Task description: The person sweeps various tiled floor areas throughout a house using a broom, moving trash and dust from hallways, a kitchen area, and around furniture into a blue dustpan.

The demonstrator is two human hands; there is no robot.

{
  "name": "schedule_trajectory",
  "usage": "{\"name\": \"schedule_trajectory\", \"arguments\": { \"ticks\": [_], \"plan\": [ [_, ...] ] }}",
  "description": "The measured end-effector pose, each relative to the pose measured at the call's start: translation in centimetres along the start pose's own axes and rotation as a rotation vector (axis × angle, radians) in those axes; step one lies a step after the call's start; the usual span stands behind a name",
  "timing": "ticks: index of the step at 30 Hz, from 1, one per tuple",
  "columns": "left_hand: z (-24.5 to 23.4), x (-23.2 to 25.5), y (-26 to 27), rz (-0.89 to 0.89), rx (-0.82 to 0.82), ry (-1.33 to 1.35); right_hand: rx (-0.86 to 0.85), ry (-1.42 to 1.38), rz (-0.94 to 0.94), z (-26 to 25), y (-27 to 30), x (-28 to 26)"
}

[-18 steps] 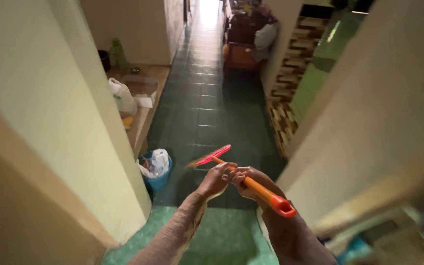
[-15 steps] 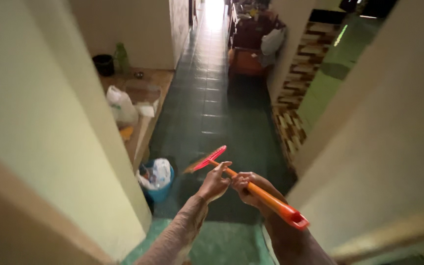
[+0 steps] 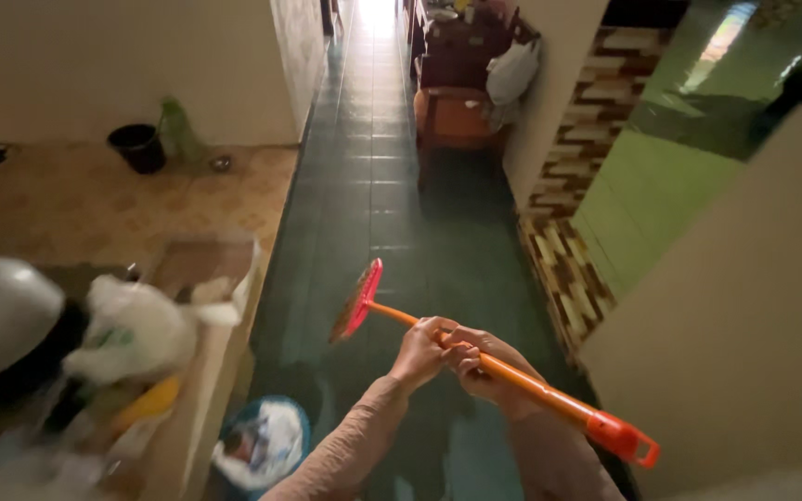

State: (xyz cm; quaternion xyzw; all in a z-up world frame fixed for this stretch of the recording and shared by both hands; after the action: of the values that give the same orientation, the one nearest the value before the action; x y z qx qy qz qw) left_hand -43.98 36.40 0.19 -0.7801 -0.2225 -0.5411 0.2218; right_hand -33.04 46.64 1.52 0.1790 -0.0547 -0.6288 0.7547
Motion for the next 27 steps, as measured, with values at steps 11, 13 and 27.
{"name": "schedule_trajectory", "arguments": {
  "ticks": [11, 13, 27],
  "plan": [
    [-6.3, -15.3, -41.5, -0.015, 0.285, 0.016, -0.008, 0.149, 0.178, 1.6, -29.1, -34.8],
    [-8.7, -17.1, -46.2, 0.028, 0.439, 0.006, -0.026, 0.236, 0.174, 3.1, -34.0, -38.4],
    [-24.4, -34.7, -91.1, -0.509, 0.244, 0.753, -0.418, 0.492, 0.353, 6.3, -70.0, -68.3]
  ]
}}
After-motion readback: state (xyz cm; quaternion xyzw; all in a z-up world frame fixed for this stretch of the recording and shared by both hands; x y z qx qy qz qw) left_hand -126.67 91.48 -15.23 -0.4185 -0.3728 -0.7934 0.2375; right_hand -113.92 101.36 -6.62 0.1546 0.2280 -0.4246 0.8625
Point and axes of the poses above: each hand's wrist, its own y-axis away from the middle knuckle, its own z-axis out of the palm, x = y × z, the point moved 2 cm from there along -y, towards the middle knuckle, and after that the axes turned 2 degrees about -x, right-handed, at the moved point
